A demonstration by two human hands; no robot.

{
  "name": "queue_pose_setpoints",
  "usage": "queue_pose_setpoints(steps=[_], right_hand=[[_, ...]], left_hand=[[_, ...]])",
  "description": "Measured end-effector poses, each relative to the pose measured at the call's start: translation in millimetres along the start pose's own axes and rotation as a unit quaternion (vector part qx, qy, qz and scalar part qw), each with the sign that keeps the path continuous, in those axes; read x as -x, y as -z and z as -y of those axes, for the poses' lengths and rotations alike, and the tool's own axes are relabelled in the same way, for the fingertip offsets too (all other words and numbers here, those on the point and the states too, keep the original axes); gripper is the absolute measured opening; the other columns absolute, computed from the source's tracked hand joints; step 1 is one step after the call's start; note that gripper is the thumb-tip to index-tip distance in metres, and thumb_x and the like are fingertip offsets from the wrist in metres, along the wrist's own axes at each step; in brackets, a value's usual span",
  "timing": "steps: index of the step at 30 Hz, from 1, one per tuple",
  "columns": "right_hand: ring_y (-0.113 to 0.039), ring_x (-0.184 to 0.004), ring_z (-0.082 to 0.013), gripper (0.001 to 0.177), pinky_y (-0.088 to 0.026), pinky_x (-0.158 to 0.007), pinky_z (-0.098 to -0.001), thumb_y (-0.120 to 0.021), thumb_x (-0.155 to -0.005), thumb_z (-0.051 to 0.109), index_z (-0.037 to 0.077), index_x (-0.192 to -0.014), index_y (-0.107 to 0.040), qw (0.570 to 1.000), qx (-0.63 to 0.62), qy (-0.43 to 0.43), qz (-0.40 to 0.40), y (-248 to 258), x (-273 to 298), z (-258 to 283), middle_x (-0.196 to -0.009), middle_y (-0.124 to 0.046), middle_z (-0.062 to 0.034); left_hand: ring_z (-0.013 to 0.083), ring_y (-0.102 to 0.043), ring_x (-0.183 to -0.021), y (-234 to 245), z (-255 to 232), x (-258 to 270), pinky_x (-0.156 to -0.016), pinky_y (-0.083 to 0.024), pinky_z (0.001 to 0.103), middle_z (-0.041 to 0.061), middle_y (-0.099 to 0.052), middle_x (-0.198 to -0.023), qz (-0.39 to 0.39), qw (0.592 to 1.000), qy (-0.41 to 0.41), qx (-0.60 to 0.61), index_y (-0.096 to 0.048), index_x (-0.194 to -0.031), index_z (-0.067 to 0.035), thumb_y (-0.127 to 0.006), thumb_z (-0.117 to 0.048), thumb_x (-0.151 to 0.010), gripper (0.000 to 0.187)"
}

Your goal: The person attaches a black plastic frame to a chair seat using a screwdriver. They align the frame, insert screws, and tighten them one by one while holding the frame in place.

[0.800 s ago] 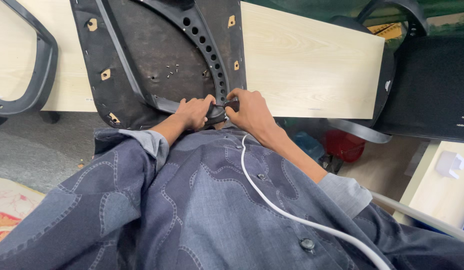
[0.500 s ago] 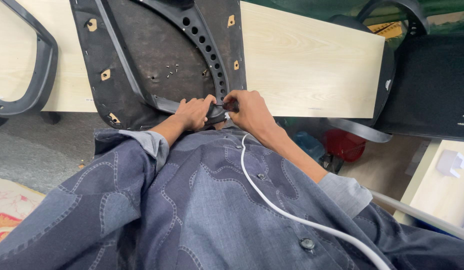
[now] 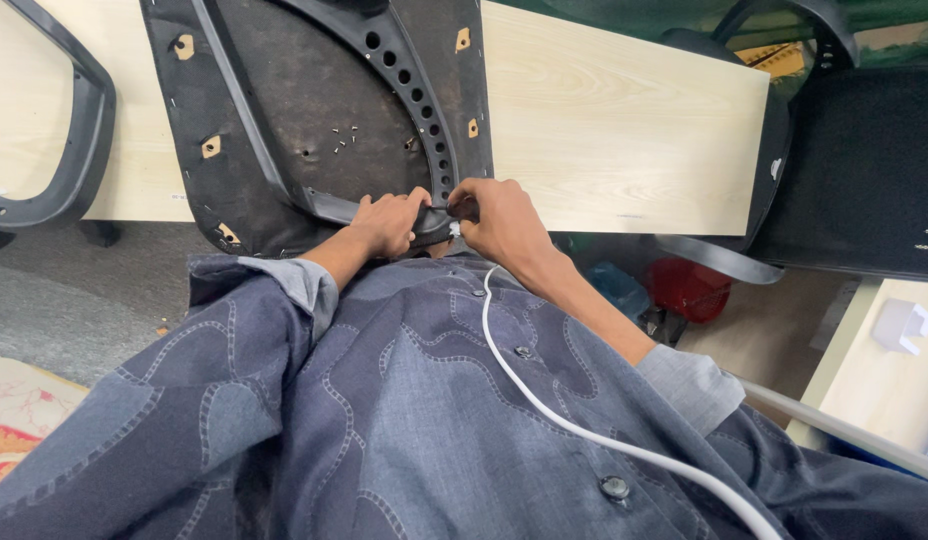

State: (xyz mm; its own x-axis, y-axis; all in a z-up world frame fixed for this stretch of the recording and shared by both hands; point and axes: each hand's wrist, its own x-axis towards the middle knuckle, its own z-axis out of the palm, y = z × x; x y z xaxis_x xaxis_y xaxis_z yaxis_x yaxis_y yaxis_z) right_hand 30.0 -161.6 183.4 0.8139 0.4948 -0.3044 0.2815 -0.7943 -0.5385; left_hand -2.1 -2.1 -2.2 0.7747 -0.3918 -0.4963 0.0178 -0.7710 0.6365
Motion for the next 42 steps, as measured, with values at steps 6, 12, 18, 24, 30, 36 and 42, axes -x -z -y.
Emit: queue_pose_setpoints(steps=[6, 12, 18, 24, 30, 36, 42], right_hand=[[-0.076, -0.082, -0.0367, 0.033, -0.06, -0.077, -0.0417, -0.074, -0.09, 0.027, -0.001, -0.108, -0.073, 0.992, 0.041, -0.121, 0.017, 2.7, 2.6, 10.2, -0.089, -0.075, -0.0252], [-0.075, -0.084, -0.0385, 0.029, -0.06, -0.08, -0.0411, -0.072, -0.087, 0.019, -0.001, -0.108, -0.073, 0.997, 0.05, -0.052, -0.027, -0.7, 1.9, 3.7, -0.091, -0.075, -0.0252], [-0.08, -0.093, -0.025, 0.03, -0.062, -0.084, -0.0331, -0.069, -0.078, 0.007, 0.001, -0.108, -0.073, 0.997, -0.068, -0.011, -0.037, -7.7, -1.6, -7.6, -0.097, -0.08, -0.0143], [-0.079, -0.081, -0.0281, 0.028, -0.059, -0.078, -0.036, -0.077, -0.082, 0.023, 0.003, -0.103, -0.077, 0.998, -0.006, -0.064, 0.008, -1.4, 1.1, 8.1, -0.087, -0.079, -0.0148], [-0.076, -0.081, -0.0332, 0.036, -0.059, -0.076, -0.0405, -0.073, -0.091, 0.035, 0.002, -0.105, -0.077, 0.993, 0.022, -0.111, -0.01, 2.0, -2.6, 15.1, -0.087, -0.076, -0.0211], [-0.079, -0.09, -0.0285, 0.029, -0.062, -0.086, -0.0345, -0.068, -0.078, 0.006, 0.0, -0.105, -0.076, 0.999, -0.025, -0.031, -0.003, -1.8, -4.3, 0.1, -0.096, -0.079, -0.0171], [-0.079, -0.094, -0.0274, 0.03, -0.062, -0.087, -0.0348, -0.073, -0.077, 0.006, -0.002, -0.106, -0.075, 0.999, -0.038, -0.017, -0.003, -2.4, -6.5, -2.7, -0.098, -0.079, -0.019]], left_hand=[[0.0312, -0.055, -0.13, 0.6, 0.3, -1.6, -0.111, -0.032, 0.067, 0.008, -0.063, -0.133, 0.019, 1.0, 0.018, 0.006, -0.039, -0.141, -0.018, -0.07, -0.013, -0.09, 0.061], [0.0282, -0.046, -0.139, -7.3, 4.2, -5.9, -0.116, -0.019, 0.074, 0.007, -0.055, -0.143, 0.028, 0.997, 0.029, -0.07, -0.043, -0.147, -0.016, -0.068, -0.025, -0.093, 0.06], [0.0293, -0.043, -0.141, -13.3, 8.5, -12.1, -0.116, -0.02, 0.074, 0.007, -0.052, -0.145, 0.037, 0.996, 0.037, -0.069, -0.048, -0.146, -0.017, -0.068, -0.026, -0.092, 0.059], [0.0299, -0.044, -0.14, -16.9, 12.4, -13.0, -0.118, -0.023, 0.069, 0.008, -0.054, -0.144, 0.021, 0.999, 0.027, -0.04, -0.048, -0.145, -0.015, -0.067, -0.026, -0.092, 0.057], [0.0323, -0.045, -0.139, -19.9, 16.5, -17.1, -0.12, -0.024, 0.061, 0.011, -0.055, -0.142, 0.007, 0.999, 0.012, -0.032, -0.049, -0.143, -0.011, -0.069, -0.024, -0.09, 0.058], [0.0323, -0.044, -0.14, -21.0, 17.5, -22.1, -0.122, -0.024, 0.057, 0.011, -0.055, -0.143, 0.019, 0.999, 0.021, -0.026, -0.048, -0.144, -0.012, -0.071, -0.025, -0.089, 0.061], [0.0319, -0.044, -0.14, -16.8, 14.8, -19.3, -0.122, -0.024, 0.057, 0.01, -0.055, -0.143, 0.026, 0.999, 0.023, -0.025, -0.048, -0.145, -0.015, -0.07, -0.024, -0.09, 0.061]])
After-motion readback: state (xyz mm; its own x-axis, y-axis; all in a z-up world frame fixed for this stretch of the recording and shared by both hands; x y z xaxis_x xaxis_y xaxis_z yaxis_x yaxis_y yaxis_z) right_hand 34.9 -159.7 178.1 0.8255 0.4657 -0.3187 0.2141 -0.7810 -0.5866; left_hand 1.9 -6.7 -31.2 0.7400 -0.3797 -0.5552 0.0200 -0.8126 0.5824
